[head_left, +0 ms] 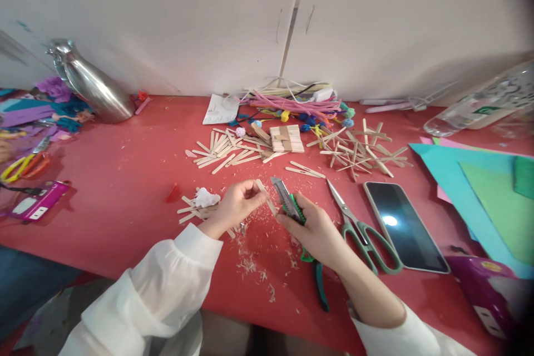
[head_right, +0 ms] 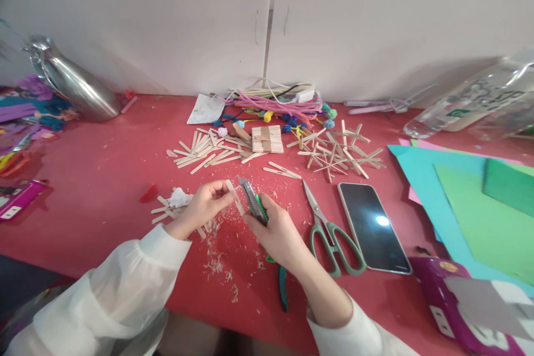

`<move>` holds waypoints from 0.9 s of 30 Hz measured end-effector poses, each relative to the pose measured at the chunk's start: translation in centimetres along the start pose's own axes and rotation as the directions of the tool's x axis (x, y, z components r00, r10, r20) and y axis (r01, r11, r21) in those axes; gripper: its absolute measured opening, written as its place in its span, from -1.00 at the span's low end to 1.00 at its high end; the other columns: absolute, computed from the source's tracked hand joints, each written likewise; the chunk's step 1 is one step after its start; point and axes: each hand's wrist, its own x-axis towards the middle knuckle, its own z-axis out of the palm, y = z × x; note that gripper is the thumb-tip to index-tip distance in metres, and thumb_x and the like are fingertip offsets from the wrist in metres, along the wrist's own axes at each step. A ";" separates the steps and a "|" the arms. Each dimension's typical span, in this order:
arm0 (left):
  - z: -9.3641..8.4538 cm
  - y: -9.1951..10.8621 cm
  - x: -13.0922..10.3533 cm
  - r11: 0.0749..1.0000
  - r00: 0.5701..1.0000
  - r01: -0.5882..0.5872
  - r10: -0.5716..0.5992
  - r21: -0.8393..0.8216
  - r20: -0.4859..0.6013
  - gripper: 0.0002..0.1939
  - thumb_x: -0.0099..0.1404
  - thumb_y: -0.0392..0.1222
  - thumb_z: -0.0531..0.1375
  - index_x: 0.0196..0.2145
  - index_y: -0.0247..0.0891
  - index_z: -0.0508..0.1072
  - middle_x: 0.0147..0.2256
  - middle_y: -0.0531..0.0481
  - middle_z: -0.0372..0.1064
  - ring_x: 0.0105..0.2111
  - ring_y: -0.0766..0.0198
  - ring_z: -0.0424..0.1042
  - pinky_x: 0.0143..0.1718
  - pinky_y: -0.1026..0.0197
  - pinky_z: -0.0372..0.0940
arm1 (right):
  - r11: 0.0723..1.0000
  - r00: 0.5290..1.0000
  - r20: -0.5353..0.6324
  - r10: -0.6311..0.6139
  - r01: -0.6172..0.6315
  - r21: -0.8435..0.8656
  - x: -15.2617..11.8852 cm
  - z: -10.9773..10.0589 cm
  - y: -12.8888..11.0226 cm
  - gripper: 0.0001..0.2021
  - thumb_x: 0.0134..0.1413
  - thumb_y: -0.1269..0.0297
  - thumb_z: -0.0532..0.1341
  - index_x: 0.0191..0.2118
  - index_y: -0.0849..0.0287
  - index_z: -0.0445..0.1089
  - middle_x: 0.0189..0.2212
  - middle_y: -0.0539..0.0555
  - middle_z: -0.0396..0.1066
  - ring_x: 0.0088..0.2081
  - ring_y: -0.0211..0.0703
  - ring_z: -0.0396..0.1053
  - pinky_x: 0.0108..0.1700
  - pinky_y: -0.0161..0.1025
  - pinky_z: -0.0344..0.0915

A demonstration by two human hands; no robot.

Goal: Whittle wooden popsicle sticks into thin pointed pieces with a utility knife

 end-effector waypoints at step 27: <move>0.4 0.2 -0.6 0.982 0.997 -0.049 0.059 0.180 -0.049 -0.78 0.26 -0.15 0.02 -0.49 -0.28 0.28 -0.56 0.08 0.28 -0.53 0.36 0.30 -0.44 0.32 0.18 | 0.888 0.962 -0.041 -0.270 0.232 -0.398 -0.8 0.4 0.6 -0.77 0.15 0.14 -0.08 -0.37 0.12 0.19 -0.73 -0.07 0.19 -0.69 -0.19 0.22 -0.61 -0.32 0.04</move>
